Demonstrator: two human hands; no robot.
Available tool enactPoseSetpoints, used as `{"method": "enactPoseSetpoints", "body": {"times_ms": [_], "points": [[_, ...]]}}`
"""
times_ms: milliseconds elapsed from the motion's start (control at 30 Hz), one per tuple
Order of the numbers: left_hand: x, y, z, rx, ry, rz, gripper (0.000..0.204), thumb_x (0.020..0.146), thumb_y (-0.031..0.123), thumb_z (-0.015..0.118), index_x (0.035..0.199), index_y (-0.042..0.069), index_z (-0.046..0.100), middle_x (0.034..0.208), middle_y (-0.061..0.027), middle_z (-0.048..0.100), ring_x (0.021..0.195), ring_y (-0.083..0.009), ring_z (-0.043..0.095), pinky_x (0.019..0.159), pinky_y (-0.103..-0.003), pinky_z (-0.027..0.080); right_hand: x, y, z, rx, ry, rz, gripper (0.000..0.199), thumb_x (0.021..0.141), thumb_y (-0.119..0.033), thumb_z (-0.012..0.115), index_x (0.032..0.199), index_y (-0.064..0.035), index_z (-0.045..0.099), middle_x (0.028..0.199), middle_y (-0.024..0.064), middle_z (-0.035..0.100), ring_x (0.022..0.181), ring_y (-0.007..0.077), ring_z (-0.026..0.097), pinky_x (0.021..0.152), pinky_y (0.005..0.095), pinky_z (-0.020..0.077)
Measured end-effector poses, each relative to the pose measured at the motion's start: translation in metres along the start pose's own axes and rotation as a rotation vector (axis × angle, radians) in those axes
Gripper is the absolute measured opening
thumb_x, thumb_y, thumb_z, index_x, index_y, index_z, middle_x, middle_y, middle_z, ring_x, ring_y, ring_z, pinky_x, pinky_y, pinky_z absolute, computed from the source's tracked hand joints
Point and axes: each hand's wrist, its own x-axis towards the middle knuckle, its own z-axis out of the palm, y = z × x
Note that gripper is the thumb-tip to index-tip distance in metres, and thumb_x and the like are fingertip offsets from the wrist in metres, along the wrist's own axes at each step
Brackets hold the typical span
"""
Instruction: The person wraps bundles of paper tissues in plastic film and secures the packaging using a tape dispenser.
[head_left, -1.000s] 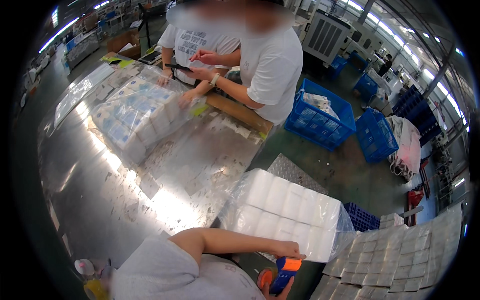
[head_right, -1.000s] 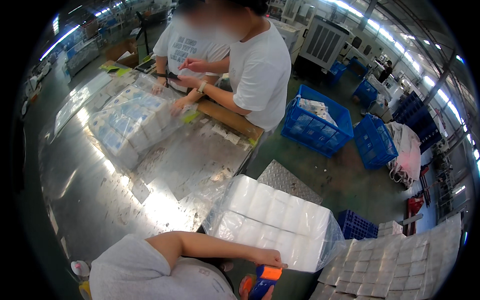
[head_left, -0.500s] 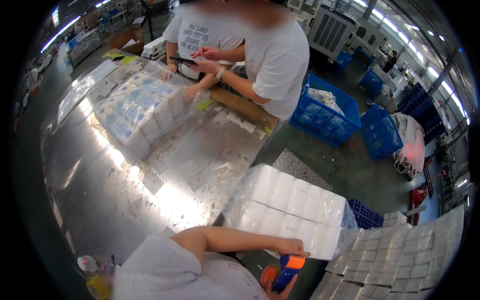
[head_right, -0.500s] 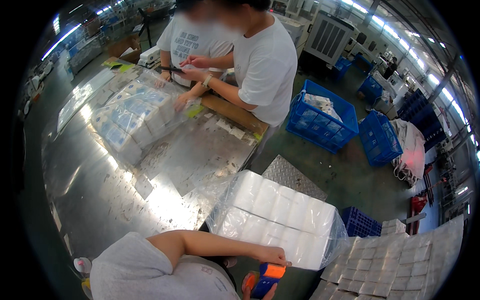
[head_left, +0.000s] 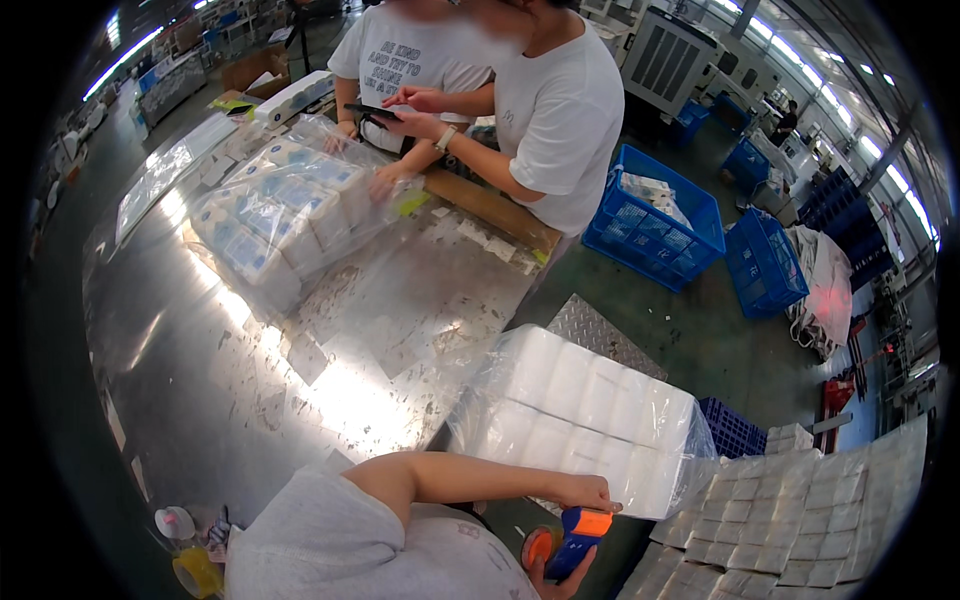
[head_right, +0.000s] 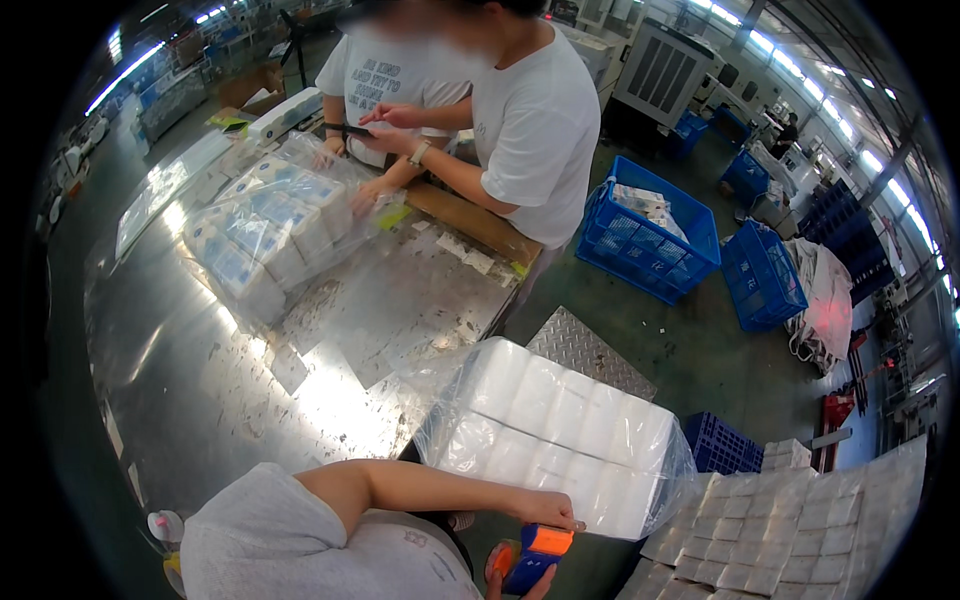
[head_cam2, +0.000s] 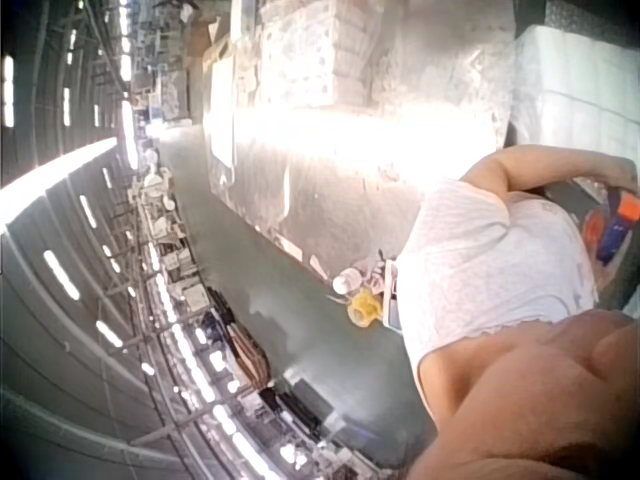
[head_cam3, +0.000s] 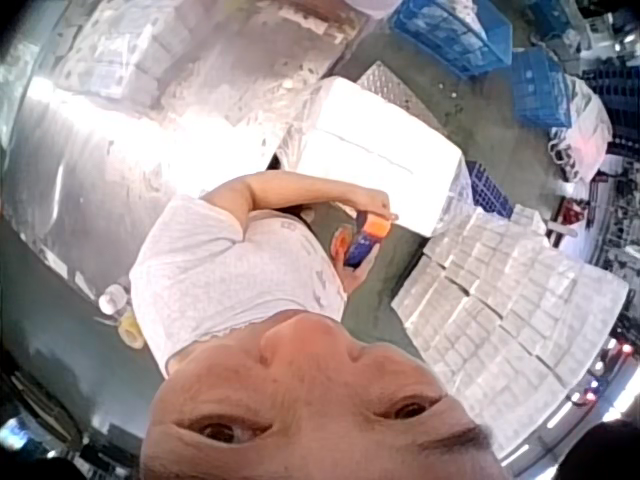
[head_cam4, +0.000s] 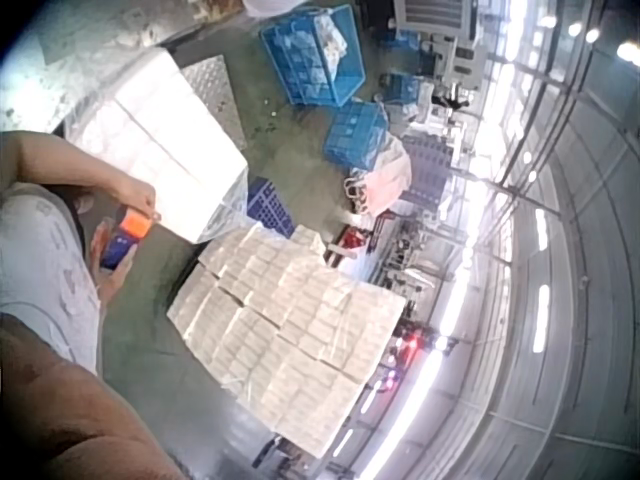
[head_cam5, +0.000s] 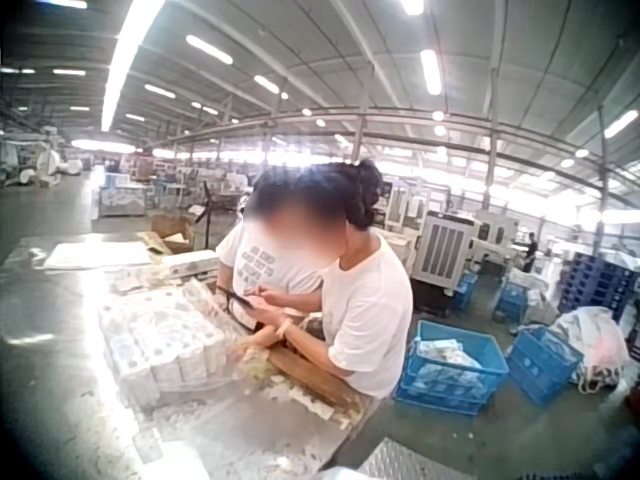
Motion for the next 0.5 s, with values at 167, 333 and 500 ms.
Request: {"method": "enactPoseSetpoints", "body": {"times_ms": [167,333,500], "points": [[-0.008,0.013,0.0,-0.019,-0.003,0.0,0.057,0.088,0.049,0.047,0.051,0.006,0.048,0.047,0.0041,0.039,0.043,-0.0071,0.035,0.04,-0.026,0.029,0.009,-0.011,-0.004,0.038,0.032,0.013,0.082,0.07,-0.045,0.069,0.126,0.0056,0.04,0.109,0.0295,0.053,0.096,0.0428,0.055,0.084,0.0441,0.0443],[-0.009,0.015,0.0,-0.051,-0.004,0.031,0.056,0.088,0.048,0.047,0.049,0.007,0.046,0.046,0.0043,0.038,0.041,-0.0072,0.033,0.038,-0.026,0.027,0.003,-0.005,0.001,-0.03,0.019,0.012,0.082,0.069,-0.045,0.069,0.126,0.0066,0.039,0.11,0.0299,0.052,0.098,0.0433,0.054,0.085,0.0447,0.0435],[-0.01,0.014,0.004,-0.024,0.056,0.028,0.056,0.088,0.047,0.049,0.048,0.008,0.044,0.045,0.0034,0.038,0.039,-0.0081,0.031,0.036,-0.027,0.027,0.006,-0.009,0.001,0.064,0.061,0.011,0.082,0.069,-0.042,0.07,0.127,0.007,0.039,0.111,0.0303,0.051,0.099,0.0426,0.054,0.086,0.0443,0.0429]]}}
